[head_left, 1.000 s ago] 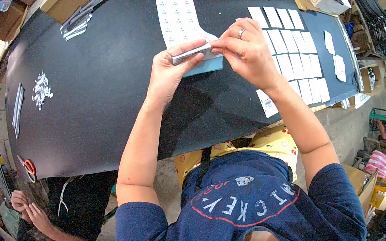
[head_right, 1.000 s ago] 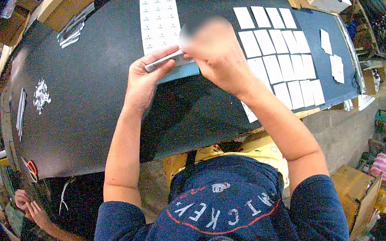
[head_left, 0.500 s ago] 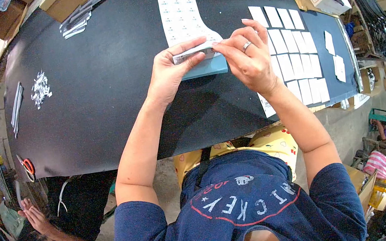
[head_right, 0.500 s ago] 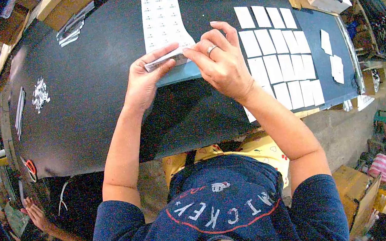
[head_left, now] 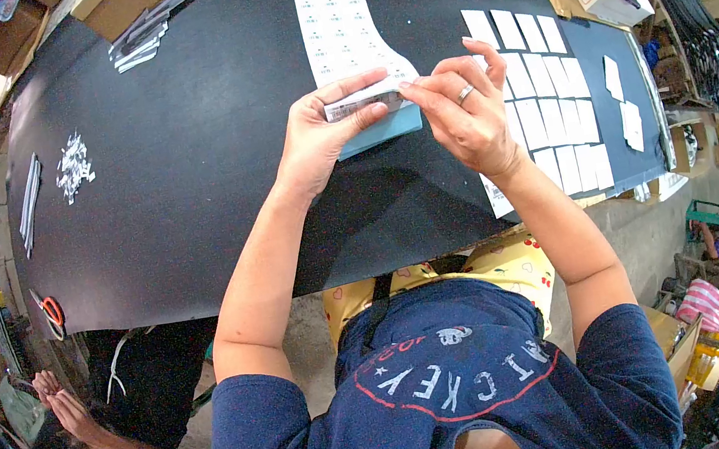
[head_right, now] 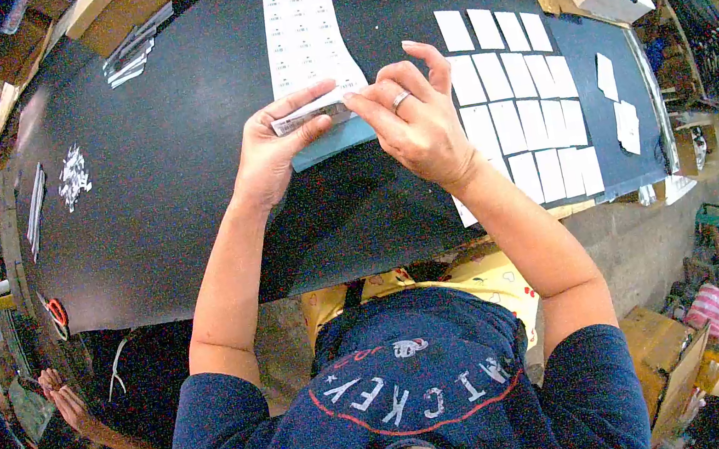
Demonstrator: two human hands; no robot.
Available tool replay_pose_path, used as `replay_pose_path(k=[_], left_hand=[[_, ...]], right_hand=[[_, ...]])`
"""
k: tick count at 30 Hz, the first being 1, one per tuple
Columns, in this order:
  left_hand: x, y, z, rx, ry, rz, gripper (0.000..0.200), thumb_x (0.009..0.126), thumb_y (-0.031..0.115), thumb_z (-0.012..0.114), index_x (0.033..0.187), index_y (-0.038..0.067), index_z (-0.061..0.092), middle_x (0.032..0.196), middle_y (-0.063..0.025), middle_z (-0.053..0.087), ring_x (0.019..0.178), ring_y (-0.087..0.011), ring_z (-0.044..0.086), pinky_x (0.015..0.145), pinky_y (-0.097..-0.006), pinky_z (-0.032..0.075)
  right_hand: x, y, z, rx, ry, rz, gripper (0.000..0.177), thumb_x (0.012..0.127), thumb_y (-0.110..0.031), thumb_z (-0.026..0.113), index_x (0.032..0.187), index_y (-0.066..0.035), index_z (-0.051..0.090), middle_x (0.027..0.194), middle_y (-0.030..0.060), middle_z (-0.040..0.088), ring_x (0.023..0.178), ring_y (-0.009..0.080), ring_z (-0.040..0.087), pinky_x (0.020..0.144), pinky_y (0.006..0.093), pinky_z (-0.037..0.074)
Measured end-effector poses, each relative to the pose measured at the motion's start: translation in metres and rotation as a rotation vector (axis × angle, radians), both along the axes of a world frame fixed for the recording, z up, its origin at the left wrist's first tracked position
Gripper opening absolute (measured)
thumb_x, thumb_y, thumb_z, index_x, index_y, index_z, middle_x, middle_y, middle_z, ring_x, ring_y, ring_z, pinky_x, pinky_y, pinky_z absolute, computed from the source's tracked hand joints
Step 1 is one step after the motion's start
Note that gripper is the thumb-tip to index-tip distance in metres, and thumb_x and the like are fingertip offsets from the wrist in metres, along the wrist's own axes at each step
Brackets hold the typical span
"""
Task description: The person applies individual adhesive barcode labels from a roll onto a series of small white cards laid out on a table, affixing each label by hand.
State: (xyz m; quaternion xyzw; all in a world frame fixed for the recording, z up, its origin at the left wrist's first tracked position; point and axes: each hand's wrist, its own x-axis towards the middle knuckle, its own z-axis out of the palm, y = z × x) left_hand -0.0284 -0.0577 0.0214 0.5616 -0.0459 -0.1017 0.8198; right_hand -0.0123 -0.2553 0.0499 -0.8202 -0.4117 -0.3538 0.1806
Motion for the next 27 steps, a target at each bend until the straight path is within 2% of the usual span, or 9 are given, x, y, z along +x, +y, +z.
replay_pose_path(k=[3, 5, 15, 17, 23, 27], left_hand=[[-0.0008, 0.0004, 0.0004, -0.004, 0.003, -0.006, 0.041, 0.079, 0.007, 0.075, 0.118, 0.005, 0.065, 0.107, -0.0083, 0.068, 0.091, -0.0109, 0.064, 0.083, -0.0225, 0.052], [-0.0017, 0.001, 0.0032, -0.018, 0.059, -0.034, 0.041, 0.08, 0.004, 0.071, 0.121, 0.003, 0.062, 0.112, -0.0092, 0.066, 0.099, -0.0138, 0.062, 0.09, -0.0257, 0.049], [0.0026, 0.003, -0.004, -0.157, 0.113, -0.046, 0.047, 0.078, 0.004, 0.074, 0.123, 0.003, 0.06, 0.11, -0.0105, 0.067, 0.097, -0.0139, 0.064, 0.088, -0.0267, 0.052], [0.001, 0.0018, 0.0011, -0.101, 0.089, -0.043, 0.053, 0.076, 0.001, 0.074, 0.126, 0.002, 0.057, 0.117, -0.0105, 0.064, 0.103, -0.016, 0.062, 0.092, -0.0281, 0.049], [-0.0003, -0.0001, 0.0021, 0.02, 0.002, -0.034, 0.062, 0.069, -0.002, 0.078, 0.127, 0.004, 0.057, 0.118, -0.0098, 0.063, 0.105, -0.0147, 0.061, 0.094, -0.0277, 0.048], [0.0008, 0.0017, 0.0008, 0.041, 0.019, -0.022, 0.063, 0.069, -0.002, 0.078, 0.127, 0.004, 0.057, 0.118, -0.0097, 0.063, 0.105, -0.0145, 0.061, 0.094, -0.0276, 0.047]], right_hand=[[-0.0007, -0.0004, -0.0015, 0.001, -0.009, -0.008, 0.029, 0.062, -0.003, 0.067, 0.089, -0.01, 0.071, 0.08, -0.0024, 0.061, 0.086, 0.0171, 0.057, 0.102, 0.0481, 0.033], [-0.0007, -0.0009, -0.003, 0.004, -0.032, -0.01, 0.03, 0.061, -0.004, 0.068, 0.089, -0.011, 0.071, 0.081, -0.003, 0.062, 0.085, 0.0158, 0.058, 0.103, 0.0488, 0.031], [-0.0001, -0.0003, -0.0067, 0.002, -0.074, -0.014, 0.029, 0.061, -0.005, 0.068, 0.089, -0.012, 0.07, 0.085, -0.0047, 0.062, 0.085, 0.0143, 0.058, 0.106, 0.0511, 0.026], [0.0006, -0.0002, -0.0024, 0.002, -0.037, -0.018, 0.028, 0.061, -0.005, 0.067, 0.088, -0.012, 0.07, 0.084, -0.0045, 0.062, 0.086, 0.0146, 0.058, 0.106, 0.0511, 0.024], [0.002, -0.0047, -0.0013, -0.008, -0.038, -0.026, 0.027, 0.062, -0.005, 0.067, 0.087, -0.012, 0.07, 0.081, -0.0042, 0.062, 0.086, 0.0148, 0.059, 0.107, 0.0513, 0.022], [-0.0044, -0.0064, -0.0023, -0.012, -0.056, -0.03, 0.027, 0.062, -0.005, 0.067, 0.088, -0.012, 0.07, 0.083, -0.0047, 0.063, 0.086, 0.0145, 0.059, 0.107, 0.0518, 0.022]])
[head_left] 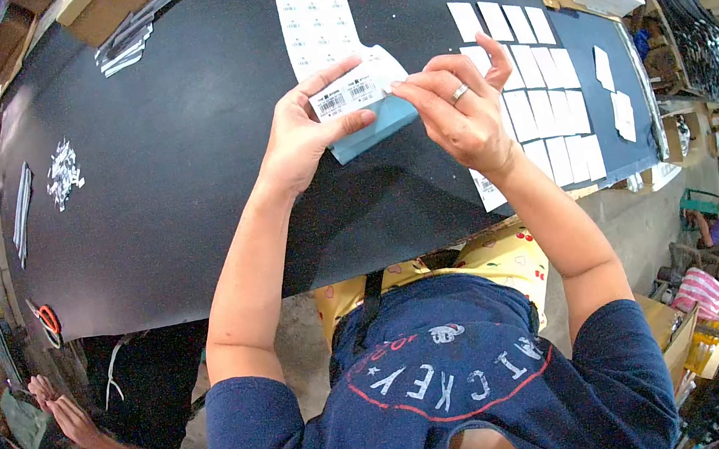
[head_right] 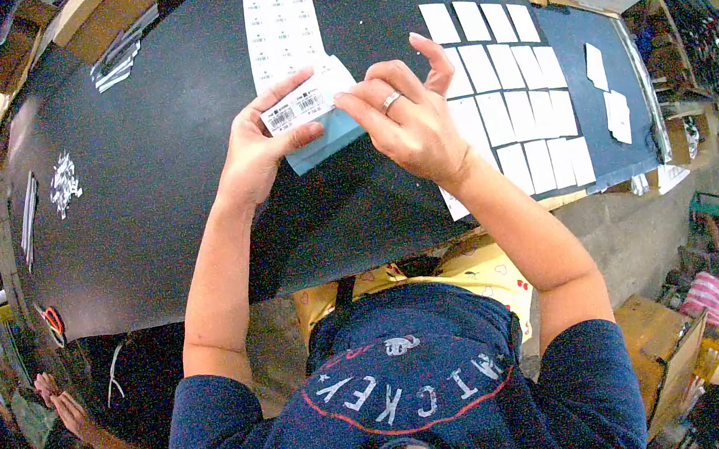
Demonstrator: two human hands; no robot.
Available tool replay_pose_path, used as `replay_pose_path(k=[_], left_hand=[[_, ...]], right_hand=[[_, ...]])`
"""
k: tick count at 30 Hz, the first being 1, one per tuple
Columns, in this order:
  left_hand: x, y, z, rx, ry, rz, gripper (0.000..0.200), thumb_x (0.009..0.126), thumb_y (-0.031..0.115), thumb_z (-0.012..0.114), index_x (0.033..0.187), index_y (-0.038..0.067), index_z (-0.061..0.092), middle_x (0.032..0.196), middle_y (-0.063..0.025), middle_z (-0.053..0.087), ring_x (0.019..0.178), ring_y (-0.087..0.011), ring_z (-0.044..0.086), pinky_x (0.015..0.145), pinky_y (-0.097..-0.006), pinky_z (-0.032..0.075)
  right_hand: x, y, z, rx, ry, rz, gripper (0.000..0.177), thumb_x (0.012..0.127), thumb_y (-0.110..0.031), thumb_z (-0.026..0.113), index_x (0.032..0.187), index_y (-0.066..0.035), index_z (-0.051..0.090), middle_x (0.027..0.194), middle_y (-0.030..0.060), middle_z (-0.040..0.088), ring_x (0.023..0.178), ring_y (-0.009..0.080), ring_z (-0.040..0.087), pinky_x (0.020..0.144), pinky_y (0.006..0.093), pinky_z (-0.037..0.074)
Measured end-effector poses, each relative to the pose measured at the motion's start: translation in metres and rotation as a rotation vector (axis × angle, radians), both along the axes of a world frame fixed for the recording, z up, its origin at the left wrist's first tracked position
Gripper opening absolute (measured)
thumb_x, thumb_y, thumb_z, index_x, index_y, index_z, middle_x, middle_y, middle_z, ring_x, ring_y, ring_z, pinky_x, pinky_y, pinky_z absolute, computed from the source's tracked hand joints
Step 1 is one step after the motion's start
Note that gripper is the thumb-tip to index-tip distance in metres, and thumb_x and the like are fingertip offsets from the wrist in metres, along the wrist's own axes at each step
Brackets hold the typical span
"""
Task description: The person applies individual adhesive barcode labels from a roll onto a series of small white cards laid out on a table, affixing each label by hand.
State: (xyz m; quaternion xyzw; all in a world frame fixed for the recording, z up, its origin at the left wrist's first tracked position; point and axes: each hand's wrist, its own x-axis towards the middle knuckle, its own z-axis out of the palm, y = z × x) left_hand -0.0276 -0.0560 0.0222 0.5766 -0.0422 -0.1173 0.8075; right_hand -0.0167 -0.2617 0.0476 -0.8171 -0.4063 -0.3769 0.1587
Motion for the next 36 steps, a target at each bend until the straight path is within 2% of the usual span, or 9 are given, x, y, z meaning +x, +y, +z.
replay_pose_path(k=[12, 18, 20, 21, 22, 24, 25, 30, 36], left_hand=[[0.002, -0.001, -0.005, -0.015, 0.0, 0.004, 0.064, 0.068, -0.002, 0.08, 0.127, 0.003, 0.057, 0.121, -0.012, 0.062, 0.109, -0.0159, 0.059, 0.096, -0.0278, 0.047], [0.0, -0.001, -0.001, 0.075, -0.041, -0.008, 0.065, 0.068, -0.002, 0.078, 0.129, 0.006, 0.056, 0.122, -0.0094, 0.061, 0.109, -0.0161, 0.059, 0.098, -0.0288, 0.045], [-0.001, -0.001, 0.001, 0.095, -0.048, -0.024, 0.066, 0.067, -0.002, 0.078, 0.129, 0.006, 0.056, 0.121, -0.0092, 0.062, 0.109, -0.0163, 0.059, 0.098, -0.029, 0.045], [0.0, 0.0, 0.001, 0.094, -0.049, -0.025, 0.066, 0.067, -0.002, 0.078, 0.129, 0.006, 0.056, 0.121, -0.0092, 0.062, 0.109, -0.0163, 0.059, 0.098, -0.029, 0.045], [0.001, 0.001, 0.0, 0.151, -0.07, -0.027, 0.066, 0.067, -0.003, 0.078, 0.129, 0.005, 0.055, 0.121, -0.0092, 0.062, 0.109, -0.0163, 0.059, 0.098, -0.0289, 0.044], [0.001, 0.001, -0.002, 0.196, -0.091, -0.043, 0.067, 0.068, -0.004, 0.077, 0.13, 0.005, 0.055, 0.121, -0.0092, 0.061, 0.11, -0.0163, 0.059, 0.098, -0.0287, 0.044], [0.003, 0.0, -0.004, 0.147, -0.104, -0.016, 0.068, 0.068, -0.005, 0.077, 0.131, 0.005, 0.053, 0.121, -0.0092, 0.061, 0.11, -0.0162, 0.059, 0.098, -0.0286, 0.044], [0.005, 0.006, -0.003, 0.06, -0.119, 0.043, 0.068, 0.071, -0.009, 0.073, 0.133, 0.003, 0.049, 0.125, -0.0118, 0.058, 0.112, -0.0184, 0.057, 0.099, -0.0308, 0.044], [0.006, 0.006, -0.001, 0.08, -0.132, 0.099, 0.063, 0.072, -0.005, 0.074, 0.131, 0.003, 0.051, 0.119, -0.0131, 0.061, 0.11, -0.0173, 0.059, 0.098, -0.0303, 0.046]], right_hand=[[-0.021, -0.015, 0.002, -0.039, -0.016, -0.025, 0.026, 0.066, -0.01, 0.065, 0.092, -0.014, 0.072, 0.085, -0.0058, 0.063, 0.085, 0.0124, 0.059, 0.105, 0.0522, 0.023], [-0.003, -0.013, 0.014, 0.023, 0.103, 0.0, 0.019, 0.066, -0.01, 0.071, 0.084, -0.016, 0.071, 0.078, -0.0056, 0.06, 0.084, 0.0136, 0.058, 0.103, 0.0515, 0.025], [0.001, -0.015, 0.026, 0.072, 0.324, -0.012, 0.015, 0.068, -0.01, 0.074, 0.081, -0.017, 0.07, 0.077, -0.0044, 0.061, 0.085, 0.0143, 0.058, 0.101, 0.0508, 0.026], [0.002, -0.015, 0.038, 0.033, 0.41, -0.028, 0.009, 0.071, -0.008, 0.073, 0.078, -0.013, 0.071, 0.076, -0.0001, 0.064, 0.081, 0.0178, 0.06, 0.094, 0.0424, 0.036], [0.006, -0.018, 0.044, 0.031, 0.408, -0.035, 0.009, 0.071, -0.008, 0.073, 0.078, -0.013, 0.071, 0.076, -0.0001, 0.064, 0.081, 0.0178, 0.06, 0.094, 0.0424, 0.036], [0.02, -0.03, 0.05, -0.004, 0.854, 0.079, 0.009, 0.072, -0.005, 0.074, 0.08, -0.009, 0.073, 0.074, 0.0024, 0.065, 0.077, 0.0179, 0.059, 0.088, 0.0337, 0.041], [0.023, -0.037, 0.051, 0.046, 1.037, 0.132, 0.006, 0.073, -0.005, 0.073, 0.079, -0.004, 0.072, 0.073, 0.0056, 0.066, 0.074, 0.0179, 0.061, 0.075, 0.0303, 0.045], [0.047, -0.088, 0.063, -0.266, 1.354, 0.167, 0.008, 0.073, -0.006, 0.073, 0.078, 0.0, 0.071, 0.075, 0.0075, 0.069, 0.077, 0.0162, 0.065, 0.079, 0.0297, 0.048], [0.052, -0.125, 0.037, -0.323, 1.441, 0.039, 0.011, 0.072, -0.009, 0.074, 0.08, -0.001, 0.073, 0.076, 0.0071, 0.07, 0.077, 0.0153, 0.065, 0.081, 0.0306, 0.049]])
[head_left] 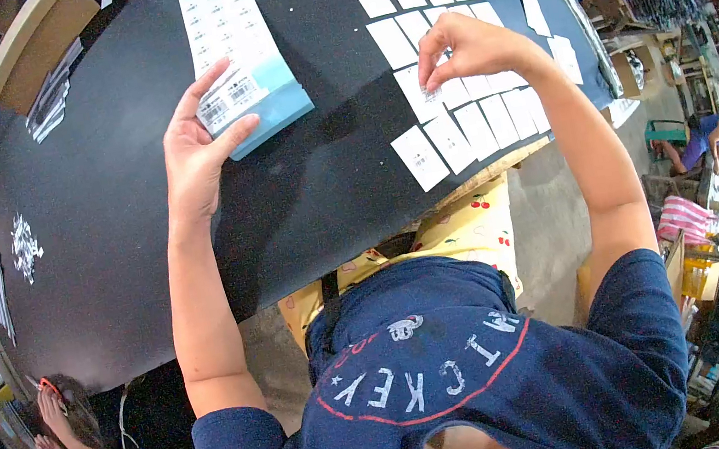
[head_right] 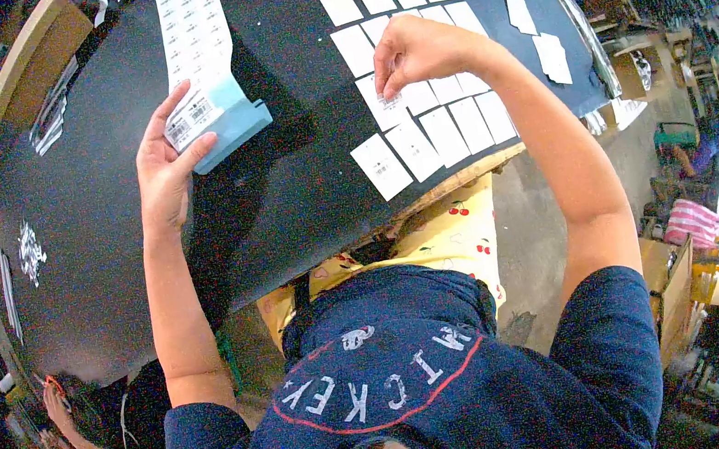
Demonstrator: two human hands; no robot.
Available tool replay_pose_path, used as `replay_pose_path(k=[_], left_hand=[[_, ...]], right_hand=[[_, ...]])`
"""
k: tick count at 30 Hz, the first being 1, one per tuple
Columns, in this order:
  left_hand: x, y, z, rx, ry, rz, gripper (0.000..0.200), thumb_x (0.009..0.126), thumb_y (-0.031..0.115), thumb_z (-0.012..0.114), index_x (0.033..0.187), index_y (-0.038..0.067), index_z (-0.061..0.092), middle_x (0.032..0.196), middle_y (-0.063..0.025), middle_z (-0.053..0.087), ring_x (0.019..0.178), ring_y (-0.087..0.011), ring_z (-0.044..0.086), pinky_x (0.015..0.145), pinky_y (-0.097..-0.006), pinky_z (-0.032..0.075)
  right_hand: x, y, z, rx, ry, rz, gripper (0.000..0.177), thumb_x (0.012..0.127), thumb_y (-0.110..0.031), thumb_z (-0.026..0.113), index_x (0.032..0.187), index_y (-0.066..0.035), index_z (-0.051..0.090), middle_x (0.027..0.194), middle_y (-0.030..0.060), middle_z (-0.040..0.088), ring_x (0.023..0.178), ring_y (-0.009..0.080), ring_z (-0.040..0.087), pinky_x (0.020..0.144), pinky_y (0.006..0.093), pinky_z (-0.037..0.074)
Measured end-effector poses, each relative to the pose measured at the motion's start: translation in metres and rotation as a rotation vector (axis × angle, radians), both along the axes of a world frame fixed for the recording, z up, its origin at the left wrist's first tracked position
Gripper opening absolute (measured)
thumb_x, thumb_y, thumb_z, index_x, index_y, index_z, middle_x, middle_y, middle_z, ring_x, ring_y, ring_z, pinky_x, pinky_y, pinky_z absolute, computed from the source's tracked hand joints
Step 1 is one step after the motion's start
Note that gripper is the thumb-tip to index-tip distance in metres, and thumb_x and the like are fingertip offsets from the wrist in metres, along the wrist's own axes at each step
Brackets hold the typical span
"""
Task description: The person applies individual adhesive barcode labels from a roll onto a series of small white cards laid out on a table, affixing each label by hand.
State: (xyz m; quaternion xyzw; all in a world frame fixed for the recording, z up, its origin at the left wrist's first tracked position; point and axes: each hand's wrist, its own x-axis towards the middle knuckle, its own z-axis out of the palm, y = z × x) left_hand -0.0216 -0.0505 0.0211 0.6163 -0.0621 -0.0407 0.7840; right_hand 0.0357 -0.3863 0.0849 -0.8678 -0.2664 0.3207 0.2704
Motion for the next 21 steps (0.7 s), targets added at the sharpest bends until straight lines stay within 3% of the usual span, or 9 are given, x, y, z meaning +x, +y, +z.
replay_pose_path(k=[4, 21], left_hand=[[0.002, 0.004, -0.003, 0.041, 0.046, -0.028, 0.067, 0.073, -0.006, 0.072, 0.135, 0.003, 0.047, 0.127, -0.0133, 0.056, 0.115, -0.0188, 0.056, 0.101, -0.0309, 0.043], [0.003, 0.003, -0.005, 0.055, 0.027, -0.02, 0.068, 0.073, -0.008, 0.072, 0.136, 0.003, 0.047, 0.128, -0.0136, 0.056, 0.115, -0.0182, 0.056, 0.101, -0.0304, 0.044]], right_hand=[[0.0, -0.009, -0.018, 0.007, -0.015, -0.064, 0.011, 0.071, -0.008, 0.075, 0.08, -0.002, 0.074, 0.076, 0.0076, 0.07, 0.077, 0.016, 0.065, 0.081, 0.0319, 0.049], [-0.01, -0.006, -0.03, 0.028, -0.15, -0.118, 0.01, 0.071, -0.011, 0.076, 0.077, -0.003, 0.075, 0.075, 0.0094, 0.07, 0.075, 0.018, 0.065, 0.077, 0.034, 0.049]])
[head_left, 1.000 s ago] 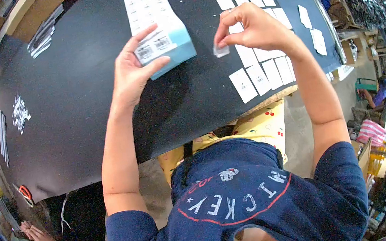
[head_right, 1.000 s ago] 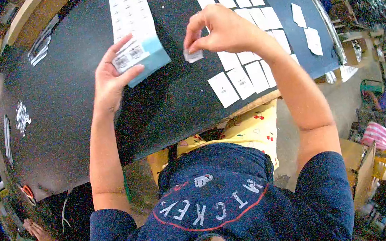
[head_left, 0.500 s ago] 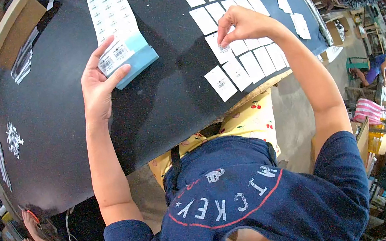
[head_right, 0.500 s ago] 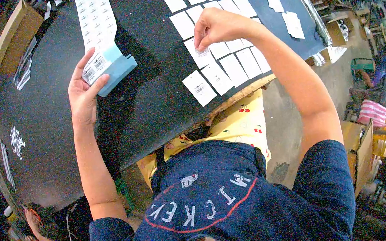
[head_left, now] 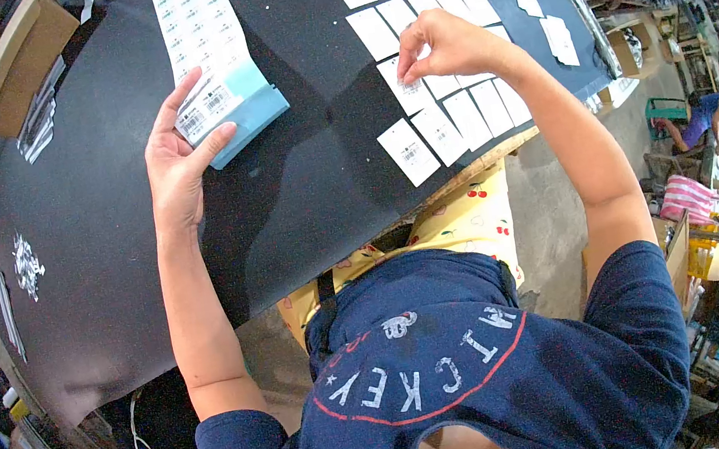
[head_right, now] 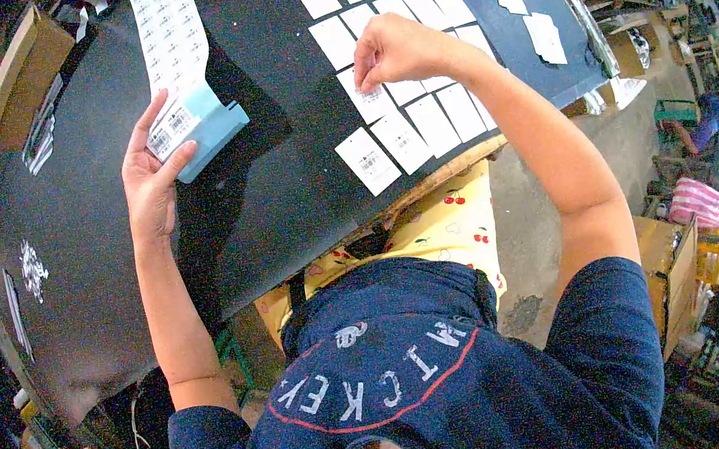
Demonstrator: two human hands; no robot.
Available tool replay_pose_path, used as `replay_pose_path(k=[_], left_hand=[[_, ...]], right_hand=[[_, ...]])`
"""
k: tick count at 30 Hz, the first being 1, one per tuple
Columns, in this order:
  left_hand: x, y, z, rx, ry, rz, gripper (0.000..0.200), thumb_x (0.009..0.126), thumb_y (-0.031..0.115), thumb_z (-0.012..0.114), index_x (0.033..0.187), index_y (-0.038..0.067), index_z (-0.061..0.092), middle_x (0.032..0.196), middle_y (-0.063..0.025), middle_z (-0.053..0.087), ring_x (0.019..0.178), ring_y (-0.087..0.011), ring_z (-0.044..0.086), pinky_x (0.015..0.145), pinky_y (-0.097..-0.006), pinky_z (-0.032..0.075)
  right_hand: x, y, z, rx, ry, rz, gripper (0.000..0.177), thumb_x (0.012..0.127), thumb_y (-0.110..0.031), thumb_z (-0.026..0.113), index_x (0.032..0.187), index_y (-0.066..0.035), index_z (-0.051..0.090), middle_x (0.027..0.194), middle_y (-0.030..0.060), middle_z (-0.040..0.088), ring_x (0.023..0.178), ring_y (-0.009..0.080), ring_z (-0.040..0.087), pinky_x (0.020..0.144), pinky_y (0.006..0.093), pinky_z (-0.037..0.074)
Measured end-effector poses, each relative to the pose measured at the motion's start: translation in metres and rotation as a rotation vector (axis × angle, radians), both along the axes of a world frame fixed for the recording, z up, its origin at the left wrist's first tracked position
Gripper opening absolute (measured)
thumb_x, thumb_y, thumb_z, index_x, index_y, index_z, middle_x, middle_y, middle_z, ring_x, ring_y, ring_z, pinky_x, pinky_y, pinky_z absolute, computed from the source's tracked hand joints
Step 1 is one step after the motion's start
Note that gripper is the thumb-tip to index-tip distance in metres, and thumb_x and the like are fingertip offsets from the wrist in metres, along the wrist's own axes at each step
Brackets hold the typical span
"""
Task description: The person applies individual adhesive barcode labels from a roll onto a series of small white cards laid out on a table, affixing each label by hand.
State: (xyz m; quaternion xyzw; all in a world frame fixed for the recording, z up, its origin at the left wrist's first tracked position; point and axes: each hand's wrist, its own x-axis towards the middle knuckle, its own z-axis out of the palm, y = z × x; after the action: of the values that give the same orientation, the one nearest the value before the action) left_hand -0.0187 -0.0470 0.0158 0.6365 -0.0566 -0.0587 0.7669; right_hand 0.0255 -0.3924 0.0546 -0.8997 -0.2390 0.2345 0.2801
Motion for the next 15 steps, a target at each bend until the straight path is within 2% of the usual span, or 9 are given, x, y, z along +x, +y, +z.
replay_pose_path(k=[8, 10, 11, 13, 15], left_hand=[[0.0, 0.001, 0.002, 0.017, -0.004, -0.001, 0.068, 0.073, -0.007, 0.072, 0.136, 0.002, 0.046, 0.128, -0.0138, 0.056, 0.115, -0.0184, 0.056, 0.101, -0.0301, 0.043], [0.0, 0.001, 0.002, 0.025, -0.014, 0.001, 0.069, 0.073, -0.006, 0.072, 0.136, 0.002, 0.046, 0.128, -0.0137, 0.055, 0.115, -0.0182, 0.055, 0.101, -0.0302, 0.043], [-0.001, 0.001, 0.002, 0.024, -0.015, 0.001, 0.069, 0.073, -0.006, 0.072, 0.136, 0.002, 0.046, 0.128, -0.0137, 0.055, 0.115, -0.0182, 0.055, 0.101, -0.0302, 0.043], [-0.001, 0.001, 0.002, -0.001, -0.01, -0.014, 0.069, 0.074, -0.006, 0.073, 0.136, 0.002, 0.045, 0.128, -0.0135, 0.055, 0.116, -0.018, 0.055, 0.101, -0.0301, 0.043], [-0.001, 0.0, 0.002, -0.002, -0.008, -0.013, 0.069, 0.074, -0.006, 0.073, 0.137, 0.003, 0.045, 0.128, -0.0134, 0.055, 0.116, -0.018, 0.055, 0.101, -0.0302, 0.043]], right_hand=[[-0.02, 0.005, -0.01, 0.033, -0.156, -0.085, 0.007, 0.069, -0.005, 0.074, 0.076, -0.003, 0.073, 0.073, 0.0095, 0.067, 0.075, 0.023, 0.064, 0.073, 0.0351, 0.049], [-0.027, 0.005, -0.01, 0.057, -0.331, -0.07, 0.006, 0.07, -0.007, 0.07, 0.075, -0.005, 0.073, 0.073, 0.0106, 0.067, 0.077, 0.0265, 0.063, 0.072, 0.0373, 0.05], [-0.031, 0.006, -0.009, 0.056, -0.332, -0.07, 0.006, 0.07, -0.007, 0.07, 0.075, -0.005, 0.073, 0.073, 0.0106, 0.067, 0.077, 0.0265, 0.063, 0.072, 0.0373, 0.05], [-0.039, 0.009, -0.006, 0.004, -0.483, -0.092, 0.005, 0.07, -0.008, 0.071, 0.076, -0.007, 0.072, 0.073, 0.0103, 0.065, 0.082, 0.0283, 0.059, 0.077, 0.0394, 0.047], [-0.044, 0.008, -0.01, 0.004, -0.49, -0.122, 0.006, 0.071, -0.01, 0.072, 0.076, -0.007, 0.072, 0.076, 0.0097, 0.064, 0.085, 0.0278, 0.058, 0.079, 0.0392, 0.046]])
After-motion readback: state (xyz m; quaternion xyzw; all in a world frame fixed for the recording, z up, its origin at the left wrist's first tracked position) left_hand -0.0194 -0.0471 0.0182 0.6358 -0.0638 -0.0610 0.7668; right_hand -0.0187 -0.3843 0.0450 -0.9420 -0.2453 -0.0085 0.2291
